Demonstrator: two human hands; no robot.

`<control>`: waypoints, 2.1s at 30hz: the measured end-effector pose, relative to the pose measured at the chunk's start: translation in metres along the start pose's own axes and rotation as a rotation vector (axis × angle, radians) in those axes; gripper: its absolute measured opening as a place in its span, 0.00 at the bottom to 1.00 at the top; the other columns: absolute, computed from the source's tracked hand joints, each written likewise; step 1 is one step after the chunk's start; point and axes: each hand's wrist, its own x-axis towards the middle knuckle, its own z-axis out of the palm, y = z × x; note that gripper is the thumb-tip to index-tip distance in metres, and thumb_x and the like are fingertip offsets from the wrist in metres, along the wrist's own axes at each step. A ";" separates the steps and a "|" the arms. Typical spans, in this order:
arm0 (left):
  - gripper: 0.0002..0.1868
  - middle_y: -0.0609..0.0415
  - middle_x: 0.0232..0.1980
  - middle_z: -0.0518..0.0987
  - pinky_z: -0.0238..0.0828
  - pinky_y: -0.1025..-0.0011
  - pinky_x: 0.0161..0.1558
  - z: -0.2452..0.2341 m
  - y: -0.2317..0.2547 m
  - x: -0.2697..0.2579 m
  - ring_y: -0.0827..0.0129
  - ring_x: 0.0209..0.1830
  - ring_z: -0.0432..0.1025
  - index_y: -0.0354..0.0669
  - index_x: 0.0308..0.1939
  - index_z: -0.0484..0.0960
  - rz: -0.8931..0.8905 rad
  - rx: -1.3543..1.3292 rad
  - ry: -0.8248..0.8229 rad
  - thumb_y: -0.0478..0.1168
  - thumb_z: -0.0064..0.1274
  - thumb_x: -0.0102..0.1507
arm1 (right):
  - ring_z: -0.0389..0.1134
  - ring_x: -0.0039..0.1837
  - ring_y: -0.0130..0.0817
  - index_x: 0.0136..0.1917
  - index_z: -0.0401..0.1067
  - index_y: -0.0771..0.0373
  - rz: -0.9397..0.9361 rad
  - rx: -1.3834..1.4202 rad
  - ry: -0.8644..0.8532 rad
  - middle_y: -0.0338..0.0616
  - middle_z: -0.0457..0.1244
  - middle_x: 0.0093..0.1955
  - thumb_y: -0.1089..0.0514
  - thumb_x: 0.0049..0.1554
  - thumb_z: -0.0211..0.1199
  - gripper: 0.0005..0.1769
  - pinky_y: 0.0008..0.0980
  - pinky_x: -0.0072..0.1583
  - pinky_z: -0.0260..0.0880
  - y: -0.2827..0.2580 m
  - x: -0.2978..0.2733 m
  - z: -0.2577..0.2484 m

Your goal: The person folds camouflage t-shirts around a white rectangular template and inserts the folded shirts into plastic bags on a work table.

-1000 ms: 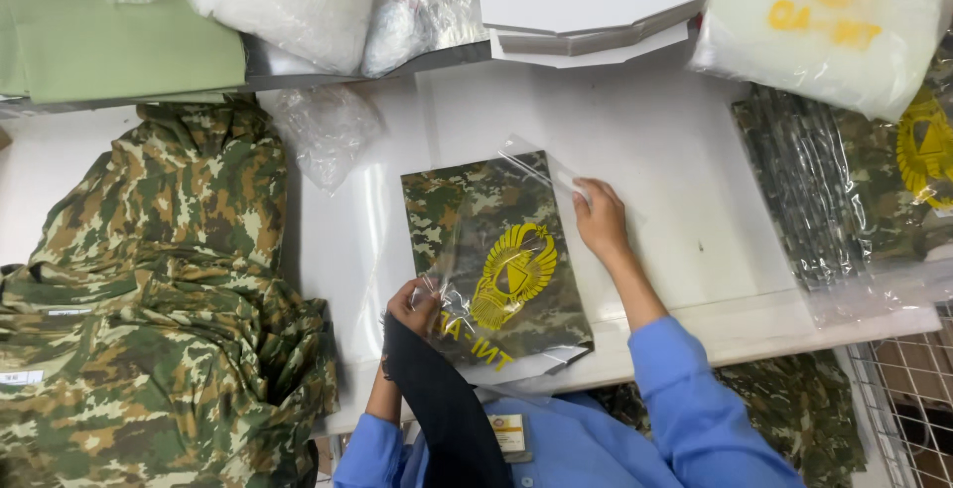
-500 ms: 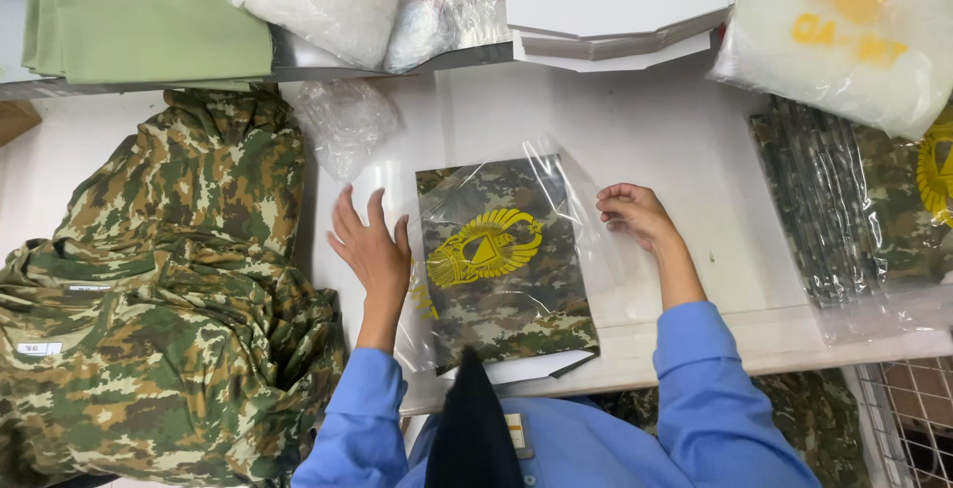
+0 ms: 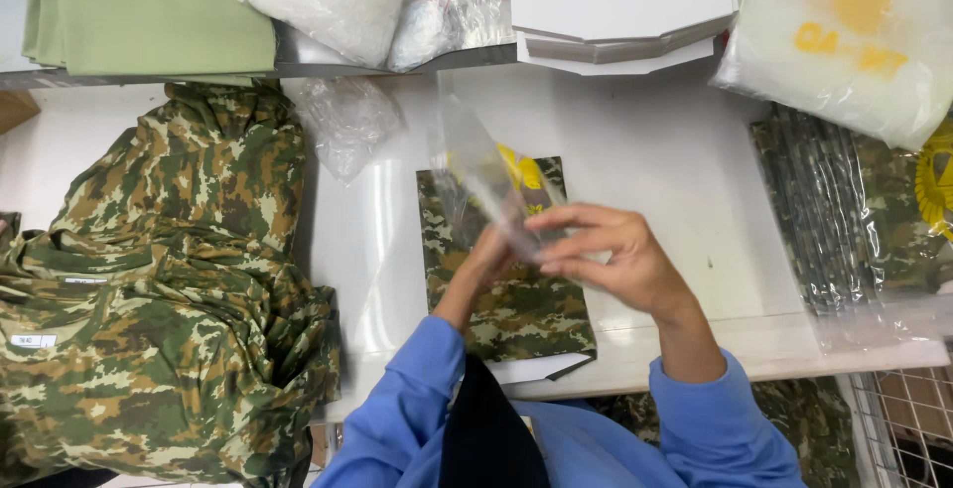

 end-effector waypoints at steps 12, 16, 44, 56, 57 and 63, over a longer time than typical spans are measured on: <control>0.67 0.17 0.62 0.74 0.70 0.36 0.59 -0.153 -0.108 -0.044 0.27 0.61 0.71 0.20 0.68 0.67 -0.159 -0.608 -0.063 0.85 0.21 0.57 | 0.72 0.64 0.45 0.47 0.81 0.52 -0.087 -0.722 -0.114 0.37 0.72 0.59 0.55 0.59 0.66 0.05 0.52 0.68 0.68 0.166 -0.062 0.100; 0.78 0.18 0.75 0.57 0.65 0.34 0.67 -0.117 -0.092 -0.052 0.24 0.70 0.61 0.28 0.76 0.52 0.071 -0.509 -0.127 0.80 0.65 0.40 | 0.75 0.59 0.41 0.44 0.83 0.55 0.033 -0.386 0.174 0.37 0.73 0.58 0.60 0.55 0.72 0.03 0.43 0.60 0.77 0.130 -0.050 0.103; 0.06 0.40 0.34 0.81 0.88 0.65 0.34 -0.091 -0.087 -0.030 0.64 0.31 0.80 0.26 0.43 0.84 0.238 -0.173 0.463 0.27 0.59 0.63 | 0.74 0.40 0.35 0.48 0.81 0.66 0.154 -0.391 0.603 0.48 0.71 0.37 0.69 0.60 0.66 0.05 0.31 0.40 0.78 0.112 -0.040 0.066; 0.08 0.50 0.37 0.79 0.77 0.67 0.26 -0.046 -0.028 -0.035 0.63 0.26 0.74 0.39 0.46 0.85 0.807 0.558 0.328 0.33 0.55 0.65 | 0.69 0.48 0.44 0.48 0.76 0.59 -0.324 -1.180 -0.034 0.45 0.66 0.48 0.62 0.56 0.63 0.06 0.40 0.46 0.73 0.142 -0.048 0.071; 0.07 0.52 0.38 0.79 0.78 0.67 0.26 -0.038 -0.018 -0.039 0.64 0.26 0.73 0.41 0.46 0.86 0.960 0.641 0.294 0.35 0.55 0.65 | 0.72 0.49 0.50 0.54 0.78 0.64 -0.041 -1.193 -0.082 0.51 0.69 0.54 0.62 0.52 0.63 0.15 0.47 0.42 0.76 0.164 -0.052 0.071; 0.04 0.38 0.44 0.76 0.68 0.65 0.29 0.017 -0.003 -0.098 0.57 0.30 0.70 0.25 0.49 0.79 1.492 0.872 -0.021 0.24 0.52 0.71 | 0.39 0.88 0.46 0.83 0.53 0.57 0.071 -0.949 0.405 0.56 0.34 0.87 0.29 0.64 0.49 0.45 0.37 0.81 0.53 0.068 -0.033 0.085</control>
